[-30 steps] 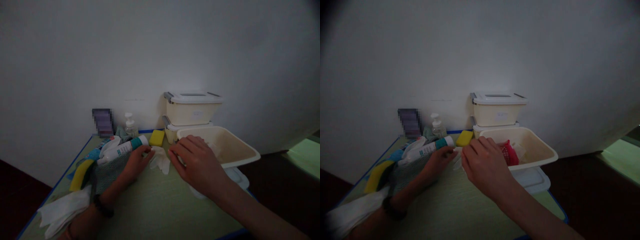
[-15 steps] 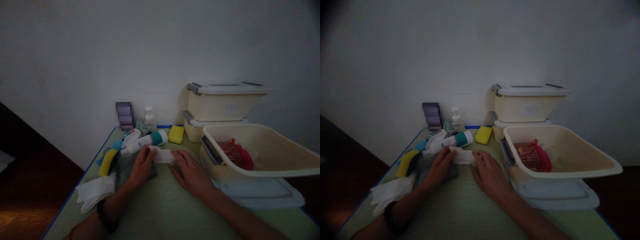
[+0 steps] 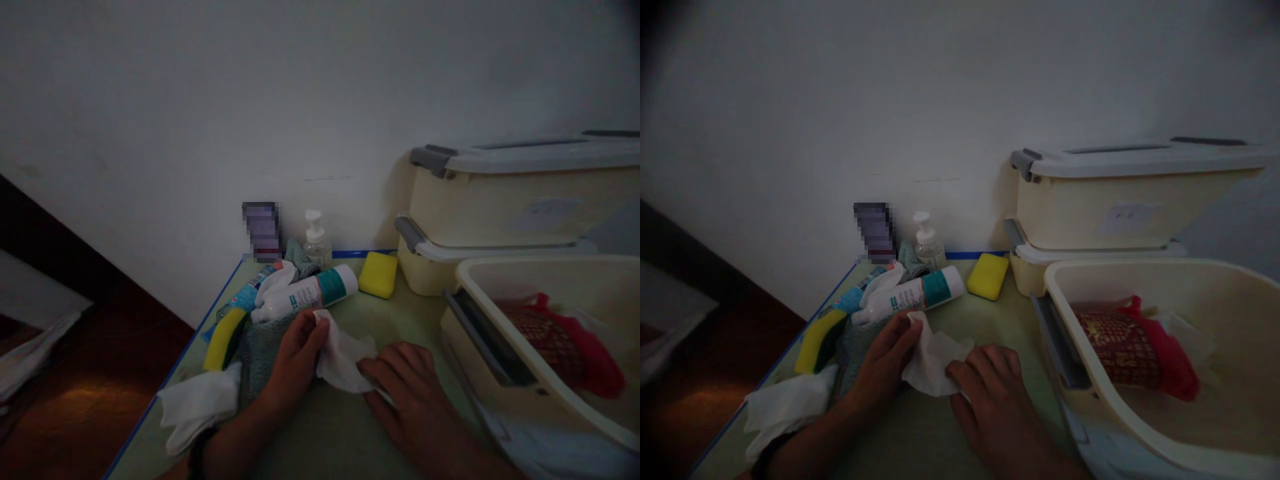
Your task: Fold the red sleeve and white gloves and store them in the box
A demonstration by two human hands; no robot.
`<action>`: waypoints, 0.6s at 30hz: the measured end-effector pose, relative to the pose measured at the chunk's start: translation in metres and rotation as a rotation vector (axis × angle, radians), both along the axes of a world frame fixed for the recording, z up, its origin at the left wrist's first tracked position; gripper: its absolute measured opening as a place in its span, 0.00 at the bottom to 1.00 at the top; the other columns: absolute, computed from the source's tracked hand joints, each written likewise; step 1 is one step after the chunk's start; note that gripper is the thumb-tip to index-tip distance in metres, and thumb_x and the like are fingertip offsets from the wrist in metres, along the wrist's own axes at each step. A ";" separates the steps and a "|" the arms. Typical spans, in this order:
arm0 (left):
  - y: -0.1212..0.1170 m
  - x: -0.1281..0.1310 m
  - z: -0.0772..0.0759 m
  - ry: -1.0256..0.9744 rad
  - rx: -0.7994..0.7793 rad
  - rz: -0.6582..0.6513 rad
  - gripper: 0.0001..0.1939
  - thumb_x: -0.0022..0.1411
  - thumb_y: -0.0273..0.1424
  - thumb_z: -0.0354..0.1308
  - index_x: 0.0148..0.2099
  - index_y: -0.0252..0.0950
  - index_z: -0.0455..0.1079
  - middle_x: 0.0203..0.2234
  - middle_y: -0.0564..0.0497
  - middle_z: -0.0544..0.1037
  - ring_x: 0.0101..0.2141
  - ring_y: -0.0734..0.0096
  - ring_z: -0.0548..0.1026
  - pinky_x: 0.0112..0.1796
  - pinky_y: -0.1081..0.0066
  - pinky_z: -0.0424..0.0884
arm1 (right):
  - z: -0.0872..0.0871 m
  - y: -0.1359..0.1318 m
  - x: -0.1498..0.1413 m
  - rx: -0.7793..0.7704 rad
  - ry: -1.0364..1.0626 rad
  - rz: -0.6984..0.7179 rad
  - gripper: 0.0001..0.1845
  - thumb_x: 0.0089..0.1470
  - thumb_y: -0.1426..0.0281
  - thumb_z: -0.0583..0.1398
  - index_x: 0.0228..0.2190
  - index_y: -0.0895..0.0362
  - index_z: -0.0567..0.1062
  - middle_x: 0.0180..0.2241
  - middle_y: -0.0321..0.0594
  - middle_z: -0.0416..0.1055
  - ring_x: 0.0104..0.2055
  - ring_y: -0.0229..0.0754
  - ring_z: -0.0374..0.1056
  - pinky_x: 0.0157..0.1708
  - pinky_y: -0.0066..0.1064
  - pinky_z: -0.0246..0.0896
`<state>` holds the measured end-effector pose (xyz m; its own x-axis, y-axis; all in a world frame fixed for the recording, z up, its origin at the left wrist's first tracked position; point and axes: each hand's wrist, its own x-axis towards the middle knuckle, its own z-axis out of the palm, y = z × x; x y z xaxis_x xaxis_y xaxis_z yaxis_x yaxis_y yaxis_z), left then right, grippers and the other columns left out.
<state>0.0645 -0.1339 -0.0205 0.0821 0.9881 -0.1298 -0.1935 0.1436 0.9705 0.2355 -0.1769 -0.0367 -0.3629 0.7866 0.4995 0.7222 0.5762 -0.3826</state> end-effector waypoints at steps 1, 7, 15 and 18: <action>0.000 -0.001 0.001 -0.004 -0.007 0.018 0.10 0.56 0.38 0.58 0.36 0.38 0.66 0.29 0.53 0.73 0.33 0.70 0.73 0.34 0.73 0.69 | 0.000 0.000 0.001 -0.017 0.022 -0.001 0.11 0.51 0.77 0.57 0.38 0.53 0.71 0.31 0.39 0.71 0.36 0.47 0.63 0.38 0.43 0.58; 0.000 -0.003 0.003 0.033 -0.021 0.118 0.11 0.55 0.40 0.58 0.37 0.38 0.67 0.27 0.54 0.73 0.30 0.69 0.72 0.29 0.74 0.69 | 0.003 0.000 0.006 -0.416 0.220 0.082 0.10 0.57 0.70 0.53 0.42 0.53 0.66 0.31 0.39 0.69 0.32 0.42 0.65 0.31 0.34 0.63; -0.001 -0.006 0.004 -0.140 -0.117 0.027 0.11 0.50 0.38 0.61 0.33 0.38 0.68 0.23 0.55 0.70 0.25 0.72 0.70 0.26 0.74 0.66 | 0.007 -0.003 0.006 -0.515 0.415 0.126 0.09 0.60 0.65 0.48 0.42 0.50 0.63 0.37 0.40 0.66 0.39 0.41 0.66 0.37 0.34 0.65; -0.002 -0.009 0.003 -0.160 -0.130 -0.057 0.14 0.45 0.34 0.65 0.35 0.38 0.68 0.24 0.55 0.72 0.25 0.72 0.70 0.25 0.74 0.66 | 0.004 -0.002 0.005 -0.565 0.423 0.000 0.13 0.60 0.62 0.48 0.47 0.50 0.60 0.43 0.43 0.66 0.43 0.43 0.66 0.42 0.39 0.64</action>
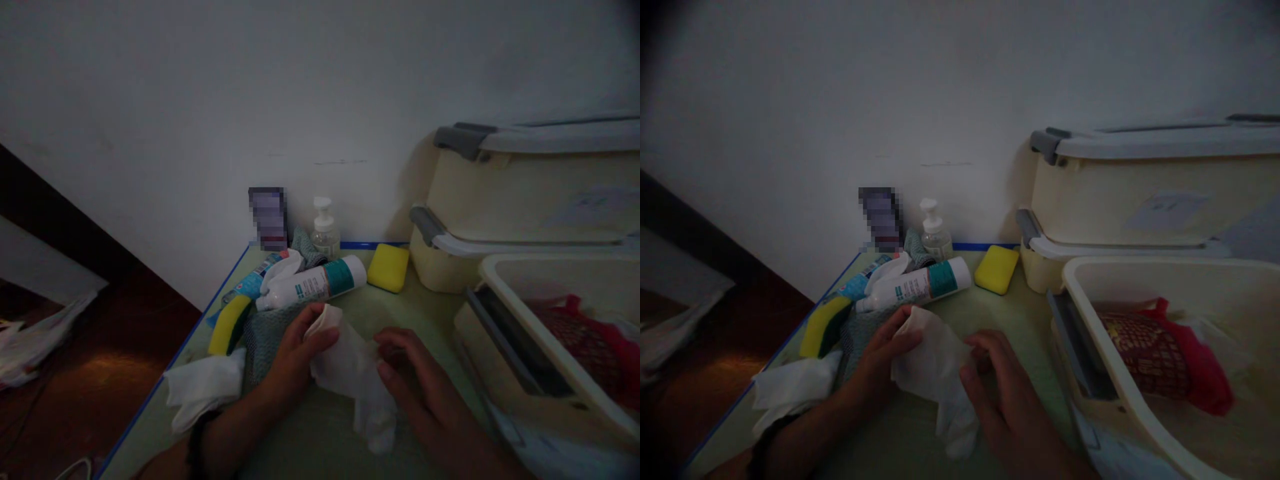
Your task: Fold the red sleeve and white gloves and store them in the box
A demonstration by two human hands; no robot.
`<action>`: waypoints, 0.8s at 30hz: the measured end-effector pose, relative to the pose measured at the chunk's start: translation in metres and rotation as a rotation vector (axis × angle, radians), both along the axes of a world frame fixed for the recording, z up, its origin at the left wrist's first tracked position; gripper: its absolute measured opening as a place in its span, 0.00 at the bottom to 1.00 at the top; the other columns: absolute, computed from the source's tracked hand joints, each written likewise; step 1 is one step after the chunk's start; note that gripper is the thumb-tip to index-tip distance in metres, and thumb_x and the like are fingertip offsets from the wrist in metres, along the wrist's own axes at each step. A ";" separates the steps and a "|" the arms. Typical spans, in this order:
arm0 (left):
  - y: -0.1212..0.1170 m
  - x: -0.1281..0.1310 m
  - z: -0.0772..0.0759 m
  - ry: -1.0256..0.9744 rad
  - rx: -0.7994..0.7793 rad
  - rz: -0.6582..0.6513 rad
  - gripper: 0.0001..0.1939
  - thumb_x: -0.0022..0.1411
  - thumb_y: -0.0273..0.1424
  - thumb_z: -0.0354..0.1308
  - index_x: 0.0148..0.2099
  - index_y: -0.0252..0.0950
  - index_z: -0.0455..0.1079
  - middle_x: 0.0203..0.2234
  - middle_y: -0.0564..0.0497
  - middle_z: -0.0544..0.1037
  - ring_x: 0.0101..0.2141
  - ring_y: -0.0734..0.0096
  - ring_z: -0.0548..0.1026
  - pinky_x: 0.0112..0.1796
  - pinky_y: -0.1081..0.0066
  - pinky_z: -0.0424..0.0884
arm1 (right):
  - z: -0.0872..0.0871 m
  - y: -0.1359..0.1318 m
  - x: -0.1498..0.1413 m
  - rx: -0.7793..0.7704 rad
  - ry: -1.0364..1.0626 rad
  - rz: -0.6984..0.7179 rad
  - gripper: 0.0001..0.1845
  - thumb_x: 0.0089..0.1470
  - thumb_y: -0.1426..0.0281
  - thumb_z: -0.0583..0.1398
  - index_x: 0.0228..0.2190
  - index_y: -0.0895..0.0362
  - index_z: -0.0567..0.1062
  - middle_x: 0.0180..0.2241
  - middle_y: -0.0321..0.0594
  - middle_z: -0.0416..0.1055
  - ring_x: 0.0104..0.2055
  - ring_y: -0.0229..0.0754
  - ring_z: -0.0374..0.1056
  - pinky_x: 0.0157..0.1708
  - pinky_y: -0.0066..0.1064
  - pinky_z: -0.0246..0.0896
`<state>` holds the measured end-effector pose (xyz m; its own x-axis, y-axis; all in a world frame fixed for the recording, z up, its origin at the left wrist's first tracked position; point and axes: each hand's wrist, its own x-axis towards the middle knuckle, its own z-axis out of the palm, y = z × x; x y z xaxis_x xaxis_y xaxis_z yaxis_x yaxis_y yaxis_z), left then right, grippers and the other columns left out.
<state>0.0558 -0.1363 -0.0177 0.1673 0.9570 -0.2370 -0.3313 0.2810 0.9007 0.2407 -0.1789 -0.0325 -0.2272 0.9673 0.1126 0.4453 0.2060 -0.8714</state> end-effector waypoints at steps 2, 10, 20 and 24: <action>-0.001 -0.001 -0.001 -0.013 0.008 -0.079 0.13 0.44 0.33 0.66 0.34 0.37 0.69 0.24 0.54 0.72 0.24 0.72 0.70 0.25 0.75 0.65 | -0.002 0.000 0.000 -0.031 -0.011 -0.017 0.19 0.59 0.61 0.50 0.52 0.50 0.57 0.50 0.46 0.63 0.49 0.46 0.64 0.47 0.43 0.62; -0.007 0.001 0.005 -0.144 0.025 -0.165 0.14 0.45 0.34 0.69 0.36 0.38 0.74 0.24 0.54 0.77 0.23 0.75 0.73 0.25 0.77 0.68 | 0.003 -0.004 0.006 -0.110 0.101 0.094 0.24 0.61 0.61 0.48 0.57 0.53 0.55 0.46 0.46 0.66 0.49 0.45 0.63 0.50 0.44 0.57; 0.002 0.003 0.007 -0.049 -0.026 0.041 0.18 0.46 0.38 0.66 0.37 0.40 0.65 0.20 0.57 0.73 0.19 0.74 0.71 0.20 0.75 0.67 | 0.013 -0.007 0.002 -0.101 0.287 0.206 0.09 0.58 0.65 0.53 0.28 0.55 0.64 0.31 0.37 0.62 0.34 0.38 0.61 0.32 0.30 0.58; 0.004 0.004 0.002 -0.163 0.031 -0.025 0.27 0.42 0.33 0.68 0.46 0.41 0.64 0.36 0.49 0.77 0.32 0.62 0.77 0.30 0.66 0.74 | 0.011 -0.007 0.001 -0.310 0.417 0.054 0.14 0.59 0.58 0.51 0.27 0.53 0.62 0.23 0.31 0.56 0.26 0.36 0.55 0.26 0.26 0.55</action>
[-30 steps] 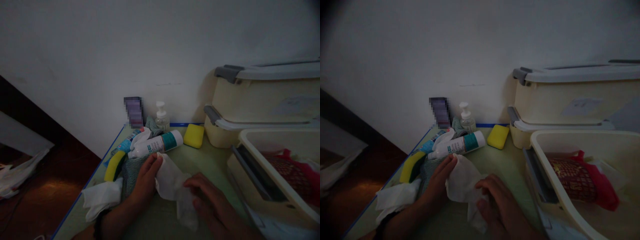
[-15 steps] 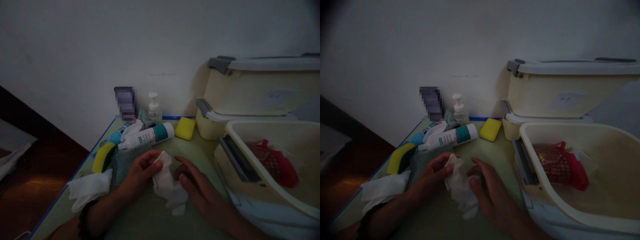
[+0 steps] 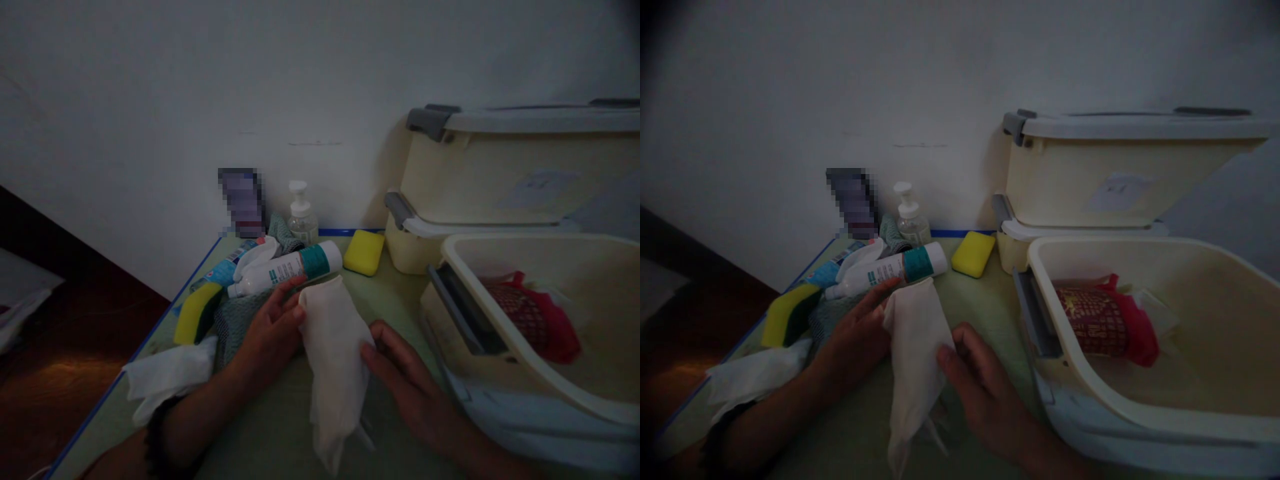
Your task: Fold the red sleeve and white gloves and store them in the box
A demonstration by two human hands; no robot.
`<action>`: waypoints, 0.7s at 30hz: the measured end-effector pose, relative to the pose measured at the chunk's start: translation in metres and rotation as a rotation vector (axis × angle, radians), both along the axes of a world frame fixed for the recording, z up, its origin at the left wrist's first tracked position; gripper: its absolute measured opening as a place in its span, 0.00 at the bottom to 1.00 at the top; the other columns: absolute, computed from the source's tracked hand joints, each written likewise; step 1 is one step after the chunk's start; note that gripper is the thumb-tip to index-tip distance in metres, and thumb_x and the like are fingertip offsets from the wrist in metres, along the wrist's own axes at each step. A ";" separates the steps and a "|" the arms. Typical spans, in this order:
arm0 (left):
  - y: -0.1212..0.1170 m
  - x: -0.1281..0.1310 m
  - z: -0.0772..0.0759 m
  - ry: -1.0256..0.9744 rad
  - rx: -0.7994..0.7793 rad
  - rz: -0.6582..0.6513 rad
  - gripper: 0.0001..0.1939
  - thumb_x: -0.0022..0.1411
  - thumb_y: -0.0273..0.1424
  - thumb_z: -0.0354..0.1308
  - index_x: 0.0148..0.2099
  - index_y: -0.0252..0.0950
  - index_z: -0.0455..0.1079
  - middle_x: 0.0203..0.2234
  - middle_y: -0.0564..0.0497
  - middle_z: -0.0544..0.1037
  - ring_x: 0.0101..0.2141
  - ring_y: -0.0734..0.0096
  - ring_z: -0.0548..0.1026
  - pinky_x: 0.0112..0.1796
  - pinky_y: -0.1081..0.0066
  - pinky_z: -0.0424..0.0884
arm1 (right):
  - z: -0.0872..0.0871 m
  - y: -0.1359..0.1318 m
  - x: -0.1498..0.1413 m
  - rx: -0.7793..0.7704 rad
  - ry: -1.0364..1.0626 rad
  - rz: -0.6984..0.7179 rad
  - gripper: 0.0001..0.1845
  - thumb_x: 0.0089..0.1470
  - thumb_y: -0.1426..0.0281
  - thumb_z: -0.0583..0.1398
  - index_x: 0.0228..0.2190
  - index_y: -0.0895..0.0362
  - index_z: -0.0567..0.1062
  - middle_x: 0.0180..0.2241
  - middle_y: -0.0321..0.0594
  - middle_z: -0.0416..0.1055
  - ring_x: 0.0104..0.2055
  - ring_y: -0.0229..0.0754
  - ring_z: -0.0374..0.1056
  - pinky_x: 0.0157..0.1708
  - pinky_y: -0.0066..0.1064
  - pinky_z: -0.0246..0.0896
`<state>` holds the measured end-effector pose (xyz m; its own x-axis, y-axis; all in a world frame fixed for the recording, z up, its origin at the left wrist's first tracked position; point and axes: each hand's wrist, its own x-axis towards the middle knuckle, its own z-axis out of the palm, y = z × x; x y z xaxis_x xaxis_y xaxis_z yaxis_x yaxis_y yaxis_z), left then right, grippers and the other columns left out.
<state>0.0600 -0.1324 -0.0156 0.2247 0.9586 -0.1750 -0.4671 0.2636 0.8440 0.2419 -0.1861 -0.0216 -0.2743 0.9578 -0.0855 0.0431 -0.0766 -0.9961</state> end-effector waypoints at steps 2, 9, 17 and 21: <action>-0.002 0.002 -0.003 0.000 0.004 -0.084 0.33 0.39 0.27 0.69 0.50 0.41 0.62 0.42 0.47 0.76 0.38 0.59 0.77 0.36 0.64 0.74 | 0.001 0.002 -0.001 -0.040 0.026 -0.110 0.15 0.58 0.56 0.51 0.28 0.53 0.63 0.25 0.32 0.58 0.28 0.36 0.57 0.27 0.26 0.57; -0.005 0.000 0.003 0.211 0.069 0.072 0.28 0.48 0.24 0.66 0.50 0.40 0.62 0.35 0.53 0.77 0.30 0.72 0.76 0.30 0.74 0.73 | 0.003 0.008 0.001 -0.058 -0.023 -0.321 0.17 0.55 0.52 0.53 0.28 0.53 0.67 0.21 0.30 0.57 0.22 0.34 0.54 0.20 0.23 0.53; 0.002 -0.003 0.000 0.259 0.203 0.149 0.28 0.52 0.26 0.63 0.54 0.39 0.58 0.38 0.52 0.77 0.40 0.69 0.75 0.41 0.71 0.71 | 0.002 0.006 0.000 -0.159 0.242 -0.109 0.21 0.48 0.64 0.63 0.44 0.50 0.64 0.37 0.35 0.71 0.37 0.37 0.68 0.34 0.27 0.64; 0.000 -0.002 -0.003 0.297 0.231 0.115 0.27 0.53 0.27 0.62 0.54 0.38 0.58 0.42 0.49 0.75 0.44 0.65 0.73 0.45 0.68 0.69 | 0.003 0.010 0.001 -0.155 0.152 -0.165 0.13 0.52 0.64 0.60 0.41 0.52 0.67 0.38 0.36 0.71 0.37 0.37 0.67 0.34 0.27 0.63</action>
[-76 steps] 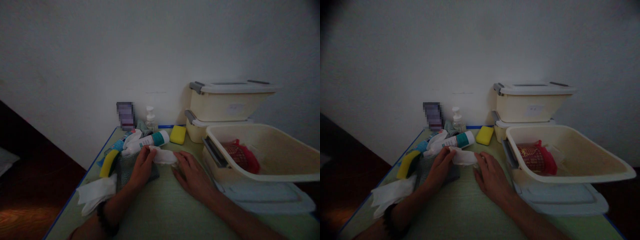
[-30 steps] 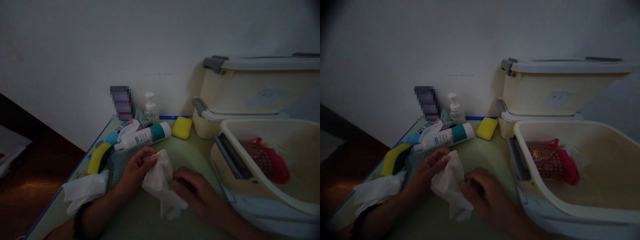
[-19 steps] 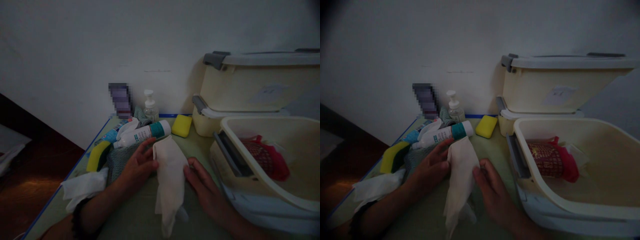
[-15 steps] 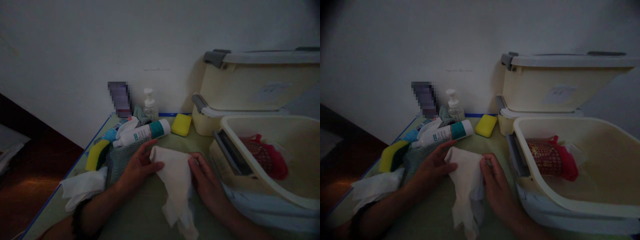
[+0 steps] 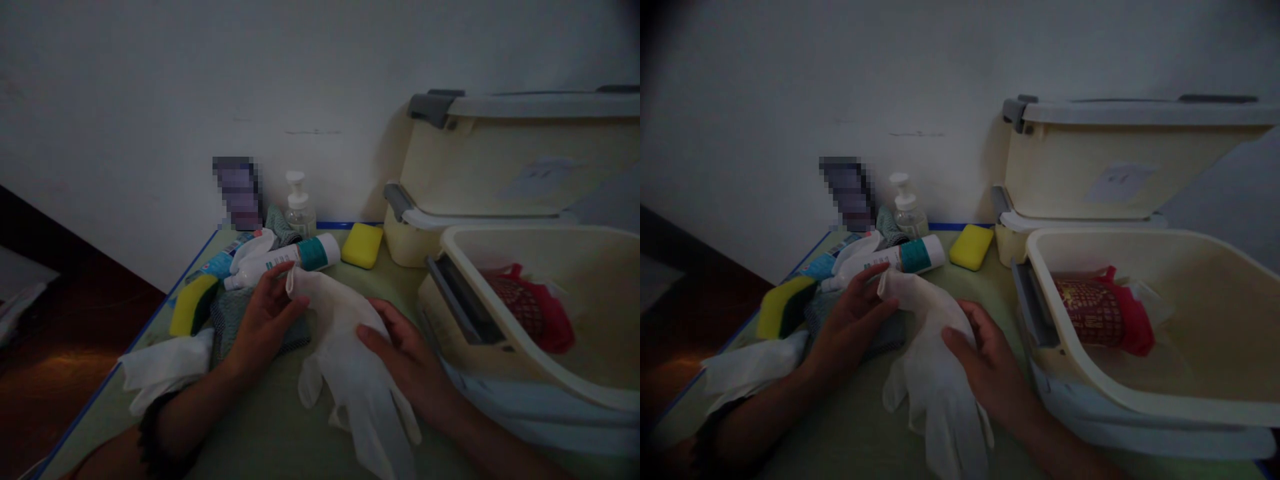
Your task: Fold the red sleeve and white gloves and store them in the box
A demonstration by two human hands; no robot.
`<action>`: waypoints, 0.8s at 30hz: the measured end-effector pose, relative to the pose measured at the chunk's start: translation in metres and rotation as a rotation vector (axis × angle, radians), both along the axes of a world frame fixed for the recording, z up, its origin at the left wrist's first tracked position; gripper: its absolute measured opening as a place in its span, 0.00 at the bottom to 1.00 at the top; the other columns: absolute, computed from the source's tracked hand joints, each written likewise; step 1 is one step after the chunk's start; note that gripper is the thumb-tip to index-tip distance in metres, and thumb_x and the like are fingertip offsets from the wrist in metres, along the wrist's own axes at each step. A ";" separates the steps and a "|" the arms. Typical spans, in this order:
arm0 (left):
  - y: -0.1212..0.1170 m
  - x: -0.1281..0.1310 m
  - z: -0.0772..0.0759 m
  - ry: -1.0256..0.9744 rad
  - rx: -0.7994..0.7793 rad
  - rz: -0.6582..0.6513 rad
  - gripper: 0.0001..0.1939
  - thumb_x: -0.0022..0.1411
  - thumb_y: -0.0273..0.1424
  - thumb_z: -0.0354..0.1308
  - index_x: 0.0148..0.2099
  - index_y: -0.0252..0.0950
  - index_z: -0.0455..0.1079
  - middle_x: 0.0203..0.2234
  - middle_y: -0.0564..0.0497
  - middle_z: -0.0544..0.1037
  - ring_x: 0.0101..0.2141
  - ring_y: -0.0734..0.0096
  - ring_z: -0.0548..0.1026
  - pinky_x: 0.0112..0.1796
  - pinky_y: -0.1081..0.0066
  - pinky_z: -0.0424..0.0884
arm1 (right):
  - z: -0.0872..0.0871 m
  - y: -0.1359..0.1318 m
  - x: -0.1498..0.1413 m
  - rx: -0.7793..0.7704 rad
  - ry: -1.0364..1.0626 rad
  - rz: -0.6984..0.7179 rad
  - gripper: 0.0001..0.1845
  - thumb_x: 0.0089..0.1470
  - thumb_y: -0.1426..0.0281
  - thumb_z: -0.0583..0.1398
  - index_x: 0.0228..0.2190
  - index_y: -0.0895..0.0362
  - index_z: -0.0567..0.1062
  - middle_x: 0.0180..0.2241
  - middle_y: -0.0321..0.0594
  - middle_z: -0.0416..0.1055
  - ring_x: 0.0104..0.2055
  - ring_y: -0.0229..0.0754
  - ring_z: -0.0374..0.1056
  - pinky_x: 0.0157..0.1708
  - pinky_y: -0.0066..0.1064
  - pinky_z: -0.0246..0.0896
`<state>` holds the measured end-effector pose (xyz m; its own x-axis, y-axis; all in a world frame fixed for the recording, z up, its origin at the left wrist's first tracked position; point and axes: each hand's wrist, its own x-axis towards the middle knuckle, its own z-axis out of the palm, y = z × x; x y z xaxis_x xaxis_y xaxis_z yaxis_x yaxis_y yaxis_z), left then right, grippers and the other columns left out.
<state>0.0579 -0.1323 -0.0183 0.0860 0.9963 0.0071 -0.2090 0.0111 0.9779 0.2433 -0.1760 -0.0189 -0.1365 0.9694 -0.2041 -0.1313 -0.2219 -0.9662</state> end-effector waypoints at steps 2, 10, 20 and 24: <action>0.000 0.000 0.000 0.035 0.002 0.012 0.26 0.53 0.27 0.62 0.53 0.38 0.60 0.43 0.49 0.74 0.43 0.66 0.73 0.44 0.69 0.70 | -0.002 0.001 0.001 0.003 -0.016 -0.044 0.13 0.53 0.63 0.59 0.41 0.50 0.67 0.39 0.35 0.71 0.35 0.36 0.66 0.32 0.26 0.63; -0.003 0.001 0.007 -0.040 -0.140 -0.043 0.32 0.51 0.27 0.65 0.56 0.41 0.56 0.38 0.51 0.76 0.35 0.67 0.76 0.34 0.71 0.74 | -0.004 -0.002 0.000 -0.086 0.119 0.096 0.22 0.51 0.60 0.60 0.48 0.47 0.64 0.27 0.31 0.69 0.26 0.36 0.64 0.26 0.27 0.59; -0.008 -0.003 0.008 -0.082 -0.246 -0.233 0.18 0.50 0.37 0.65 0.40 0.38 0.65 0.22 0.57 0.75 0.18 0.78 0.71 0.20 0.80 0.66 | 0.001 -0.004 0.004 0.214 -0.111 0.174 0.18 0.56 0.56 0.55 0.24 0.56 0.70 0.37 0.37 0.62 0.38 0.38 0.60 0.36 0.29 0.55; -0.008 -0.003 0.005 -0.011 -0.123 -0.259 0.10 0.53 0.36 0.64 0.33 0.36 0.70 0.23 0.57 0.73 0.21 0.81 0.68 0.22 0.82 0.63 | 0.003 -0.001 0.000 0.115 -0.073 0.117 0.15 0.54 0.56 0.57 0.28 0.55 0.69 0.35 0.37 0.67 0.35 0.36 0.62 0.34 0.27 0.56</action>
<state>0.0547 -0.1399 -0.0133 0.3387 0.9344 -0.1101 -0.1939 0.1838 0.9637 0.2436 -0.1772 -0.0163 -0.2383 0.9653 -0.1064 -0.0395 -0.1191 -0.9921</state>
